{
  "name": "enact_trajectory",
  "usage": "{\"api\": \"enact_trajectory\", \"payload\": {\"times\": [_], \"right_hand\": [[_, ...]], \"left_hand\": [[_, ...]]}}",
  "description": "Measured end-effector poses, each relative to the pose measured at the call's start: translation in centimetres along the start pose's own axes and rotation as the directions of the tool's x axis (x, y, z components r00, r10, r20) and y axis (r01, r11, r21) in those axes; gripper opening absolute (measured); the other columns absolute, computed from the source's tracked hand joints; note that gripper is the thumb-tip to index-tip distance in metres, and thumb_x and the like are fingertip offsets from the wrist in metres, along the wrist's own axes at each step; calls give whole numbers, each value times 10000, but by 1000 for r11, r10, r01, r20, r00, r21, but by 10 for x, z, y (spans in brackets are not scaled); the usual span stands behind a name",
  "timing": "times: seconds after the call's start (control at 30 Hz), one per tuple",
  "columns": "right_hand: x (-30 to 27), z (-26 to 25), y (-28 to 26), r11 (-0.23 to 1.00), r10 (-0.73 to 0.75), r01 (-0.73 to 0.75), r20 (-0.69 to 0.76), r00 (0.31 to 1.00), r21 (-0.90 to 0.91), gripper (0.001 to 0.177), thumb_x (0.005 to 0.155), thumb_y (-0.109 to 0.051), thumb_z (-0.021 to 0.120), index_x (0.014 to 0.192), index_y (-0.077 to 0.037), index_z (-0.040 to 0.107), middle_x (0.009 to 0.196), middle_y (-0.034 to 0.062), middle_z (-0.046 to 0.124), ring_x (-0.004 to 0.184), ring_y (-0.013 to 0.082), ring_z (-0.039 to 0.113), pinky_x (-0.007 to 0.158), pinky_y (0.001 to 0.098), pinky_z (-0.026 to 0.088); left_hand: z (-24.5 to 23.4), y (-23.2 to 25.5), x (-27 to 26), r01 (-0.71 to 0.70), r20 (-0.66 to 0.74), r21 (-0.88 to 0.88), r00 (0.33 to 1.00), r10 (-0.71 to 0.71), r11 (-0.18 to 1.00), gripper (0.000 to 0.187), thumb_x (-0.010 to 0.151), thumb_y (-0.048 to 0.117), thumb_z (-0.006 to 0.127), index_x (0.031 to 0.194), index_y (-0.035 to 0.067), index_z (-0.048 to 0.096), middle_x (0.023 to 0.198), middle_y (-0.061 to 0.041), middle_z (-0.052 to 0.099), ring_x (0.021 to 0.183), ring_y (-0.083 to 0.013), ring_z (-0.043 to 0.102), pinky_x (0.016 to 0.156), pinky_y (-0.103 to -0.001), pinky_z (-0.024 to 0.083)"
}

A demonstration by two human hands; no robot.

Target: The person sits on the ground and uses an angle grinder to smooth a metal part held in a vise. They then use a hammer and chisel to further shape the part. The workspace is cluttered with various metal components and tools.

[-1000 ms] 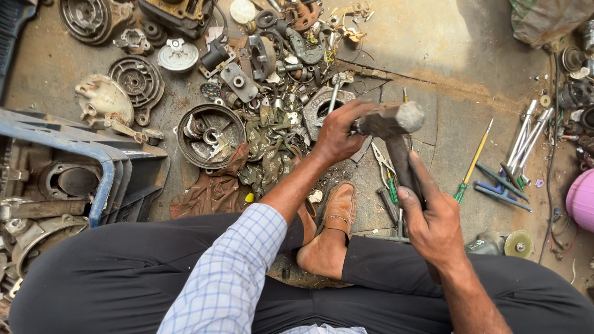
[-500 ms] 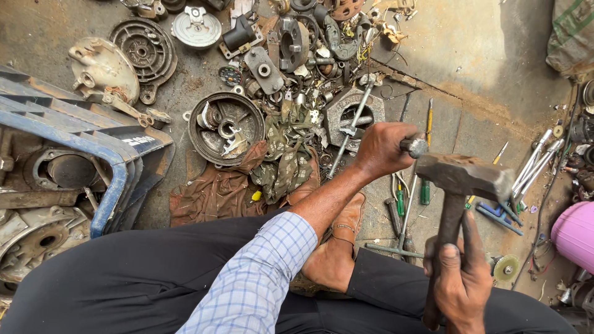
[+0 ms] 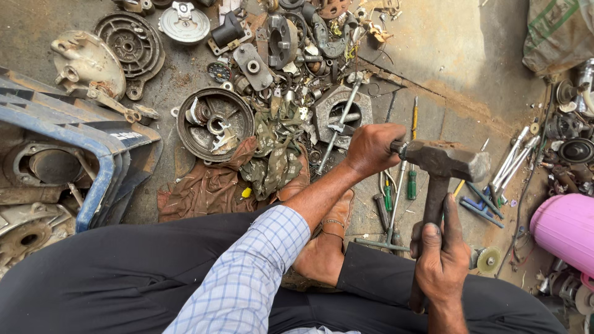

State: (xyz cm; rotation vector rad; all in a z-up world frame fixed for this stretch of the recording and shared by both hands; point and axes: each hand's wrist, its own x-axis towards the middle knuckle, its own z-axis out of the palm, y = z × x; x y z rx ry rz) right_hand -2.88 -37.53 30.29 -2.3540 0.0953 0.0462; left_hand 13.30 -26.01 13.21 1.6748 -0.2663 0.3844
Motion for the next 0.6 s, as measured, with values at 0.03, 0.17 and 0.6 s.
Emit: {"api": "enact_trajectory", "payload": {"times": [0.03,0.17,0.6], "right_hand": [[-1,-2,2,1000,17,-17,1,1000,23,577,1092,-142,482,1646,-109,321,757,45,635,565,82,563,472,251,459],[-2,-5,10,1000,9,-8,7,1000,-20,584,1088,-142,476,1646,-106,306,724,42,627,544,85,552,467,252,454],[-13,-28,40,989,-3,16,-90,996,150,580,1080,-148,515,1640,-117,368,788,86,610,611,136,565,531,282,486]], "left_hand": [[4,-2,1,-5,11,-1,1000,5,1000,304,877,246,774,728,124,538,631,-28,587,542,-186,634,502,-386,494],[13,-10,-3,-46,22,67,999,44,997,214,891,185,722,765,145,554,641,7,588,550,-127,621,509,-359,499],[14,-10,-4,-76,61,47,995,73,996,218,759,60,736,762,118,527,655,-29,587,555,-173,632,520,-382,515]]}}
